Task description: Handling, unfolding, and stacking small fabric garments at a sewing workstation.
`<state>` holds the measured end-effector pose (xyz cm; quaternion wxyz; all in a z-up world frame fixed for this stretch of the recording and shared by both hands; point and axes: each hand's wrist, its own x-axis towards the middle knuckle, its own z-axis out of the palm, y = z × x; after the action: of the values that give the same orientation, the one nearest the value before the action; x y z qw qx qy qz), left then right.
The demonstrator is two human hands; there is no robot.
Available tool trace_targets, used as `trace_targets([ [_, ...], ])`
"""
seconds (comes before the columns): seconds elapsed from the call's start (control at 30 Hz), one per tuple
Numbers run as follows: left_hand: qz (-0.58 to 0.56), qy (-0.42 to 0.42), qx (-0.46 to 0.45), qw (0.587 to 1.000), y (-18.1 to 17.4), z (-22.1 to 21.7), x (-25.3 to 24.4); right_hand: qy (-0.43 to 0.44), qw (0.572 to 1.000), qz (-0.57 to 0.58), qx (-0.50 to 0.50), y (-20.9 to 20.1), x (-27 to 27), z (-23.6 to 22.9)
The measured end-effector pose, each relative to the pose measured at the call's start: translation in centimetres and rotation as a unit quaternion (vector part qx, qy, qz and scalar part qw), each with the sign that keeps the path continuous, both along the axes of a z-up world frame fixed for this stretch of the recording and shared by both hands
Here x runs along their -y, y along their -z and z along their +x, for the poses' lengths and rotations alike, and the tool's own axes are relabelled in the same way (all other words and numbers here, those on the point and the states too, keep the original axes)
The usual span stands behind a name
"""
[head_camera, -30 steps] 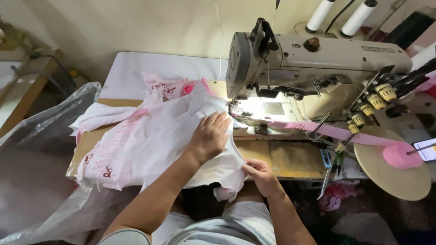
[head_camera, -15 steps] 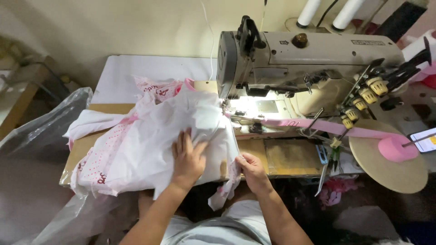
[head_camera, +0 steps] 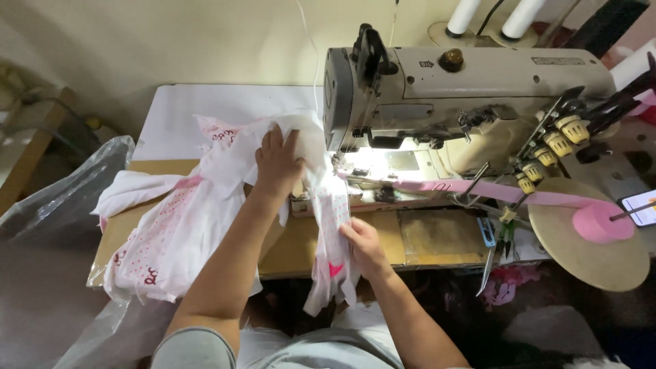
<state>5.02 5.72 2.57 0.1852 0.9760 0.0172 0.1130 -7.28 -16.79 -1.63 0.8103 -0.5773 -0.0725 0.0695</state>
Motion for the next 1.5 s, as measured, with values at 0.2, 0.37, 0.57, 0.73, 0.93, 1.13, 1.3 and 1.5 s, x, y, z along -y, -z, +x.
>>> trace_targets([
  [0.2, -0.095, 0.133, 0.454, 0.876, 0.5, -13.6, 7.5, 0.02, 1.0, 0.015, -0.016, 5.4, -0.4, 6.1],
  [0.37, -0.116, 0.185, 0.158, 0.963, 14.1, -18.4, 4.2, -0.031, 0.914, -0.398, 0.072, 0.4, 1.0, 1.7],
  [0.57, -0.299, 0.118, -0.01, 0.947, 9.4, -19.6, 2.7, 0.06, 0.756, -0.652, -0.022, -0.9, 10.5, -1.7],
  [0.73, -0.223, 0.126, 0.027, 0.966, 11.5, -17.9, 2.2, 0.313, 0.632, -0.661, 0.256, 2.7, 16.1, 2.3],
  [0.93, -0.292, 0.162, 0.115, 0.935, 11.9, -18.0, 1.7, 0.143, 0.883, -0.398, 0.203, 0.9, 4.5, 3.0],
  [1.13, -0.251, 0.189, 0.085, 0.945, 13.9, -18.2, 1.3, 0.104, 0.938, -0.292, 0.154, 3.7, 1.2, 2.8],
  [1.3, -0.301, 0.183, -0.005, 0.936, 9.9, -20.6, 1.1, 0.117, 0.942, -0.268, 0.165, 6.4, 3.5, 0.6],
  [1.5, -0.294, 0.124, 0.011, 0.948, 4.0, -19.7, 0.0, 0.114, 0.956, -0.235, 0.134, 4.1, 3.1, -1.6],
])
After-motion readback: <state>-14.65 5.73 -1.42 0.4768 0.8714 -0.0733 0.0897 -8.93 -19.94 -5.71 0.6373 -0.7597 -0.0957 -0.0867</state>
